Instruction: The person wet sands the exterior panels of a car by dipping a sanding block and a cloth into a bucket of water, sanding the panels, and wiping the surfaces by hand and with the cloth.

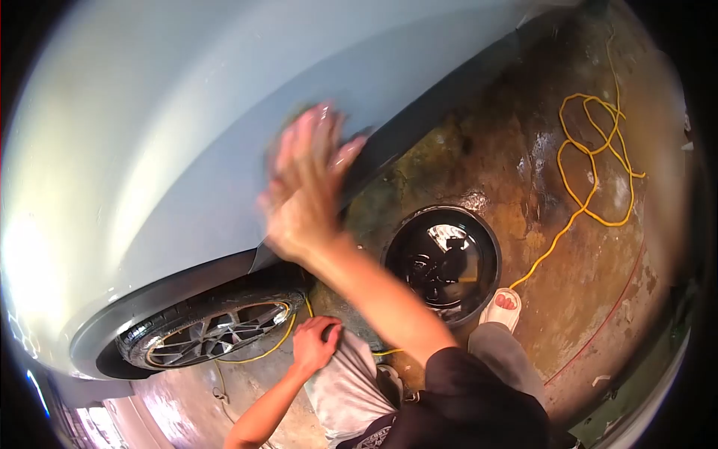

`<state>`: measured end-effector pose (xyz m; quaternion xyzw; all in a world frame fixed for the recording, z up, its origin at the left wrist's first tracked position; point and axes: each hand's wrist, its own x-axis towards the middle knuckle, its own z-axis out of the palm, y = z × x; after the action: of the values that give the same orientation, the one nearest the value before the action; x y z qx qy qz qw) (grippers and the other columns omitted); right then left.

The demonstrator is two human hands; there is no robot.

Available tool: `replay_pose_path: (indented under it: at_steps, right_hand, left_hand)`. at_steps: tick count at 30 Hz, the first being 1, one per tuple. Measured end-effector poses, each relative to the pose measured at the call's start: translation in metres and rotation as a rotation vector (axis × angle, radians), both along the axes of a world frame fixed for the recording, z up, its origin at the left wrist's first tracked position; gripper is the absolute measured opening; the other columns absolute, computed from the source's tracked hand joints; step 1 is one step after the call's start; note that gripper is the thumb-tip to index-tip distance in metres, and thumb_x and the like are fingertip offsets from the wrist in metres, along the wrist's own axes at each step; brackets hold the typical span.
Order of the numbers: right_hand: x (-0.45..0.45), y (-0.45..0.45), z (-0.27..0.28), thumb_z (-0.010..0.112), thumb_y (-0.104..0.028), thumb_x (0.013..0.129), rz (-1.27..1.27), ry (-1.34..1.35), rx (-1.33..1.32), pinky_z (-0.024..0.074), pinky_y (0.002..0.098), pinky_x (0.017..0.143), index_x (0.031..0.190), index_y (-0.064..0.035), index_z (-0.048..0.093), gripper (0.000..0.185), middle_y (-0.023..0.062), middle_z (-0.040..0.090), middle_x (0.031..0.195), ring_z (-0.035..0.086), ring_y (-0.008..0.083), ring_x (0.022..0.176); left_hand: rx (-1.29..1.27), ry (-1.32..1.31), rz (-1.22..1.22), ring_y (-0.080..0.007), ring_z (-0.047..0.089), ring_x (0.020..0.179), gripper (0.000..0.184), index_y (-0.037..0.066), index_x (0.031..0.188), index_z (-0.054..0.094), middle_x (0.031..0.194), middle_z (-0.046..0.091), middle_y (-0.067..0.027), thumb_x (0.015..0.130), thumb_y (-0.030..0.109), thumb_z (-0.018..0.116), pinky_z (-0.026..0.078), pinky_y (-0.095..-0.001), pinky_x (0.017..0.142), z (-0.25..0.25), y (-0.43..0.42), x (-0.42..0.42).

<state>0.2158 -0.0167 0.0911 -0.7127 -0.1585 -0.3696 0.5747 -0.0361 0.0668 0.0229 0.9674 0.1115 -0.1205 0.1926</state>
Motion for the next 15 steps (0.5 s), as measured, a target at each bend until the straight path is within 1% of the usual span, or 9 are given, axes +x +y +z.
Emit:
replay_pose_path:
  at_steps: [1, 2, 5, 6, 8, 9, 12, 13, 15]
  right_hand:
    - [0.044, -0.029, -0.007, 0.037, -0.038, 0.102, -0.146, 0.048, 0.087, -0.0091, 0.0625, 0.117, 0.157, 0.0023, 0.01, 0.073, 0.0232, 0.004, 0.165, 0.002, 0.0361, 0.154]
    - [0.074, -0.061, 0.006, 0.025, -0.046, 0.107, -0.146, 0.209, 0.299, -0.0082, 0.0537, 0.12, 0.156, 0.003, 0.005, 0.072, 0.0228, 0.002, 0.165, -0.001, 0.033, 0.154]
    - [0.112, -0.086, 0.002, 0.031, -0.046, 0.104, -0.034, 0.202, 0.525, -0.008, 0.0555, 0.12, 0.156, 0.0034, 0.005, 0.076, 0.0218, 0.0, 0.165, -0.002, 0.0304, 0.154]
    - [0.086, -0.056, 0.018, 0.043, -0.04, 0.102, -0.114, 0.141, 0.505, -0.0088, 0.062, 0.118, 0.156, 0.0044, 0.008, 0.078, 0.0242, 0.002, 0.165, 0.001, 0.0313, 0.154]
    - [-0.011, 0.044, 0.031, 0.049, -0.049, 0.098, -0.05, 0.023, 0.229, -0.0086, 0.0643, 0.117, 0.156, 0.0022, 0.014, 0.085, 0.0241, 0.012, 0.164, 0.004, 0.0378, 0.153]
    - [-0.023, 0.047, 0.025, 0.049, -0.049, 0.098, -0.039, 0.03, 0.232, -0.0086, 0.0643, 0.117, 0.156, 0.0022, 0.014, 0.085, 0.0241, 0.012, 0.164, 0.004, 0.0378, 0.153]
    - [-0.036, 0.035, 0.01, 0.064, -0.031, 0.085, 0.148, -0.095, -0.235, -0.0102, 0.0744, 0.11, 0.153, -0.001, 0.031, 0.081, 0.0207, 0.02, 0.163, 0.011, 0.0374, 0.153]
    - [0.004, 0.003, 0.005, 0.059, -0.032, 0.089, -0.017, -0.086, -0.061, -0.011, 0.0702, 0.112, 0.155, -0.0007, 0.023, 0.081, 0.0216, 0.015, 0.164, 0.007, 0.0388, 0.153]
    - [0.066, -0.048, 0.011, 0.034, -0.043, 0.105, -0.134, 0.058, 0.252, -0.0104, 0.0588, 0.118, 0.158, -0.0005, 0.006, 0.074, 0.0226, 0.002, 0.165, -0.002, 0.0362, 0.154]
  left_hand:
    - [-0.04, -0.042, 0.026, -0.0296, 0.067, 0.096, 0.015, 0.009, 0.09, 0.074, 0.097, 0.073, -0.008, 0.086, 0.021, 0.067, 0.05, -0.0402, 0.089, -0.002, 0.012, -0.013]
    - [-0.052, -0.049, 0.042, -0.0296, 0.067, 0.096, 0.015, 0.009, 0.09, 0.074, 0.097, 0.073, -0.008, 0.086, 0.021, 0.067, 0.05, -0.0402, 0.089, -0.002, 0.018, -0.02]
    - [-0.023, -0.091, 0.08, -0.0276, 0.067, 0.095, 0.013, 0.01, 0.09, 0.074, 0.096, 0.073, -0.0053, 0.086, 0.021, 0.068, 0.05, -0.0397, 0.088, 0.007, 0.025, -0.04]
    - [-0.018, -0.097, 0.089, -0.0276, 0.067, 0.095, 0.013, 0.01, 0.09, 0.074, 0.096, 0.073, -0.0053, 0.086, 0.021, 0.068, 0.05, -0.0397, 0.088, 0.006, 0.022, -0.039]
    - [-0.041, -0.099, 0.024, -0.0278, 0.067, 0.095, 0.014, 0.009, 0.089, 0.074, 0.095, 0.073, -0.0053, 0.086, 0.021, 0.067, 0.05, -0.0406, 0.089, 0.004, 0.018, -0.032]
    - [-0.033, -0.082, 0.018, -0.0275, 0.066, 0.096, 0.014, 0.01, 0.09, 0.073, 0.095, 0.072, -0.0046, 0.086, 0.021, 0.067, 0.049, -0.0414, 0.09, 0.002, 0.019, -0.031]
    - [-0.075, -0.065, -0.011, -0.0272, 0.066, 0.097, 0.014, 0.011, 0.091, 0.073, 0.096, 0.072, -0.0044, 0.086, 0.022, 0.067, 0.049, -0.0414, 0.09, 0.007, 0.023, -0.034]
    - [-0.082, -0.084, -0.003, -0.0272, 0.066, 0.098, 0.014, 0.011, 0.092, 0.073, 0.097, 0.072, -0.0049, 0.086, 0.021, 0.067, 0.049, -0.0411, 0.09, 0.006, 0.03, -0.042]
    - [-0.085, -0.106, 0.034, -0.0275, 0.066, 0.097, 0.014, 0.011, 0.092, 0.073, 0.096, 0.072, -0.0052, 0.086, 0.021, 0.067, 0.049, -0.0409, 0.09, 0.009, 0.035, -0.055]
